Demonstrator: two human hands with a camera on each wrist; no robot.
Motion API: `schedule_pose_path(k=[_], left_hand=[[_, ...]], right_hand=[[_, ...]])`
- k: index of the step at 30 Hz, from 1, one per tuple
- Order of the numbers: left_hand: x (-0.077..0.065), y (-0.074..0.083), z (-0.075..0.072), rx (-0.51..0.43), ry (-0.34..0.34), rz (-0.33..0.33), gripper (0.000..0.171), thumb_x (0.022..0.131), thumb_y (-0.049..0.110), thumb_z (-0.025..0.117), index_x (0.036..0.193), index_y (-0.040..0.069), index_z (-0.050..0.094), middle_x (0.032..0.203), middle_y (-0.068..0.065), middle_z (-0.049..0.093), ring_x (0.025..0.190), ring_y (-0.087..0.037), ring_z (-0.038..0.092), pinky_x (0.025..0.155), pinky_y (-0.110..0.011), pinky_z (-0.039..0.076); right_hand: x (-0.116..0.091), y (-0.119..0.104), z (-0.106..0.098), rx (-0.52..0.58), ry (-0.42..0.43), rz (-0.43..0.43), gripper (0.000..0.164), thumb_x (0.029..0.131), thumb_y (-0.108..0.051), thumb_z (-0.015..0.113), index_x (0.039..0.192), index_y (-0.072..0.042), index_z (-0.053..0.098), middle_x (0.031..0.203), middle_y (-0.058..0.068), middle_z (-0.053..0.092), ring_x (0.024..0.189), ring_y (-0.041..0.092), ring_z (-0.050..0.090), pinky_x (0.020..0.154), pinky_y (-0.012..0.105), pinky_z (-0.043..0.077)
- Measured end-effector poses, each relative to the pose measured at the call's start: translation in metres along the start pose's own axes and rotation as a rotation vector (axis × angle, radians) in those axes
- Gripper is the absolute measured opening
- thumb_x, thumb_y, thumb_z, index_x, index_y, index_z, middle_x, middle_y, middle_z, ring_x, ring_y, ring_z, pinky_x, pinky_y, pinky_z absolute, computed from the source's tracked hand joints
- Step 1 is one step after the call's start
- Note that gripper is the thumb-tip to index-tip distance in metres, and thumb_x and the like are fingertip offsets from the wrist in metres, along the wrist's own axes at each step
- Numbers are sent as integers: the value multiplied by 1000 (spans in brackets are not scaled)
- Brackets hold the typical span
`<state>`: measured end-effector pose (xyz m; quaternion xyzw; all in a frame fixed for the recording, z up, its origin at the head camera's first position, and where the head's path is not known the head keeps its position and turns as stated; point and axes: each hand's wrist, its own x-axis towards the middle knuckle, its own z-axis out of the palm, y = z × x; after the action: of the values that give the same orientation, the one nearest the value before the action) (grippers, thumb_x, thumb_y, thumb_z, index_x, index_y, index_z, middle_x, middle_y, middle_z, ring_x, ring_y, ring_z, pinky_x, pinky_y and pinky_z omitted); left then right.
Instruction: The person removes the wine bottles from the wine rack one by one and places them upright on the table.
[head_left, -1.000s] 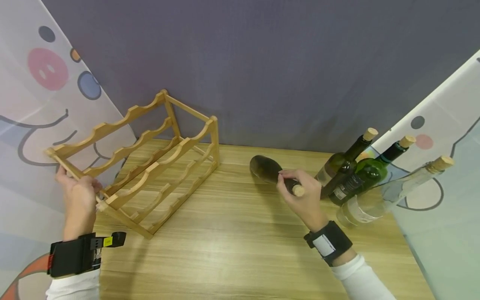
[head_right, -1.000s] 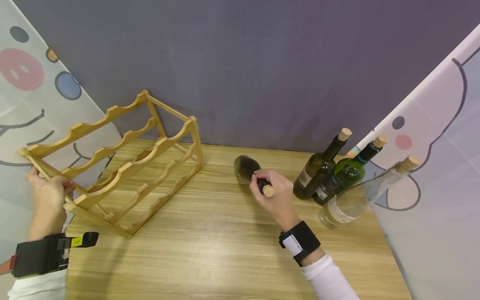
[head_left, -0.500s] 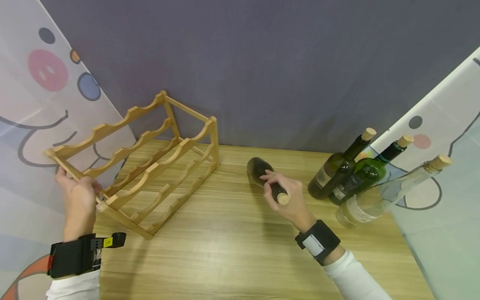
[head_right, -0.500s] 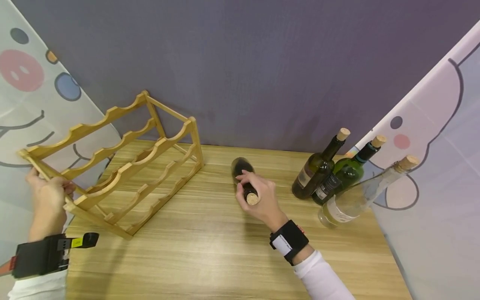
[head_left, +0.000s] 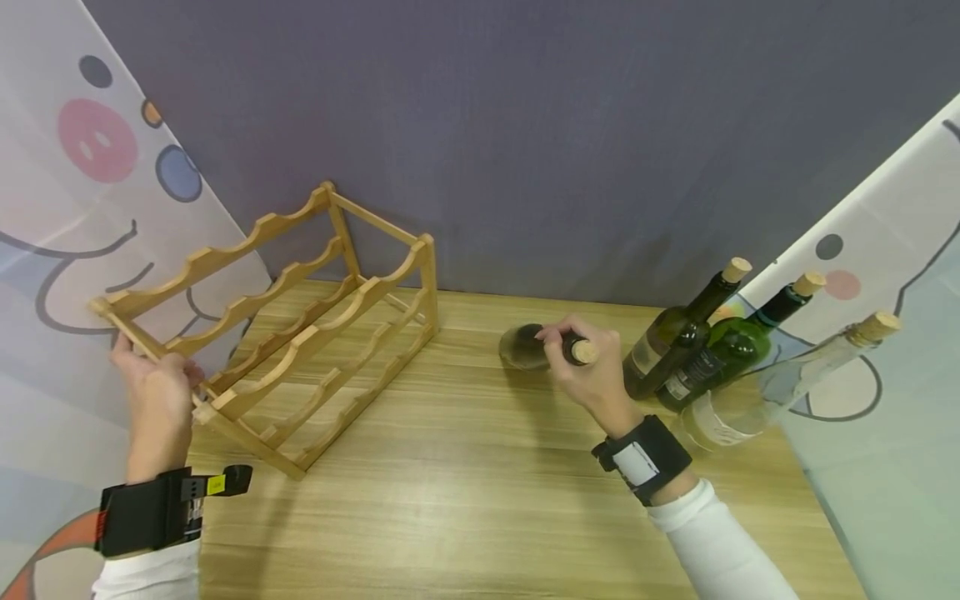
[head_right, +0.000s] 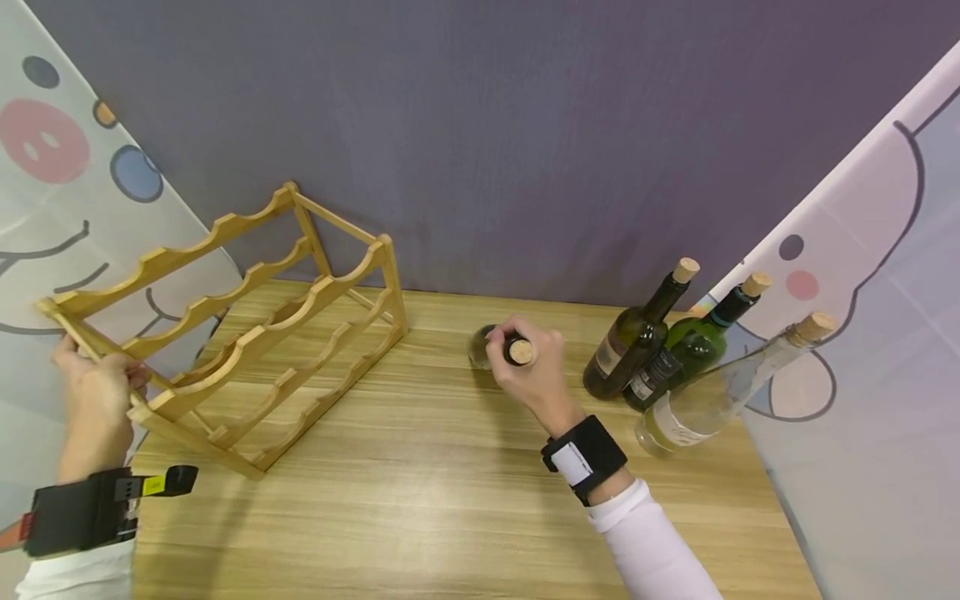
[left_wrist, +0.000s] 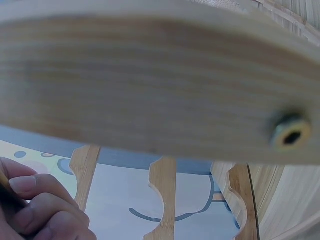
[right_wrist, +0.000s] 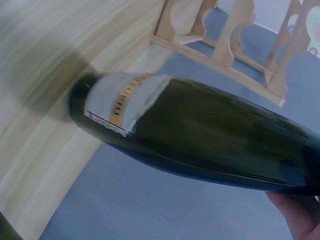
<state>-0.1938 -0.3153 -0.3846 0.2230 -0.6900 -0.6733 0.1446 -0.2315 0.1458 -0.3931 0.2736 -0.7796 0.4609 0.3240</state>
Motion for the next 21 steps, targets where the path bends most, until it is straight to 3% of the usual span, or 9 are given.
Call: schedule_pose_path(k=[5, 11, 18, 21], left_hand=[[-1, 0, 1, -2, -2, -2, 76, 95, 1, 27, 156, 29, -9, 105, 4, 33, 78, -10, 40, 69, -13, 40], [-2, 1, 1, -8, 1, -19, 75, 96, 1, 27, 156, 29, -9, 105, 4, 32, 78, -8, 41, 69, -12, 40], [0, 1, 1, -24, 5, -11, 75, 96, 1, 27, 156, 28, -8, 105, 4, 32, 77, -9, 41, 68, -13, 41], [1, 0, 1, -34, 5, -13, 75, 95, 0, 27, 156, 28, -8, 107, 5, 32, 77, -9, 41, 67, -13, 41]], right_hand=[[6, -3, -3, 21, 17, 34, 21, 84, 8, 54, 70, -1, 66, 70, 14, 72, 61, 27, 69, 59, 15, 48], [13, -10, -3, 16, 30, 73, 22, 85, 8, 55, 69, -1, 68, 68, 13, 72, 61, 15, 68, 54, 16, 45], [19, -16, -3, -13, 26, 115, 24, 87, 4, 56, 68, -2, 69, 65, 11, 71, 38, -2, 42, 37, 18, 27], [23, -19, -2, -39, 16, 154, 24, 87, 2, 57, 66, -3, 68, 62, 8, 70, 37, -3, 39, 37, 18, 27]])
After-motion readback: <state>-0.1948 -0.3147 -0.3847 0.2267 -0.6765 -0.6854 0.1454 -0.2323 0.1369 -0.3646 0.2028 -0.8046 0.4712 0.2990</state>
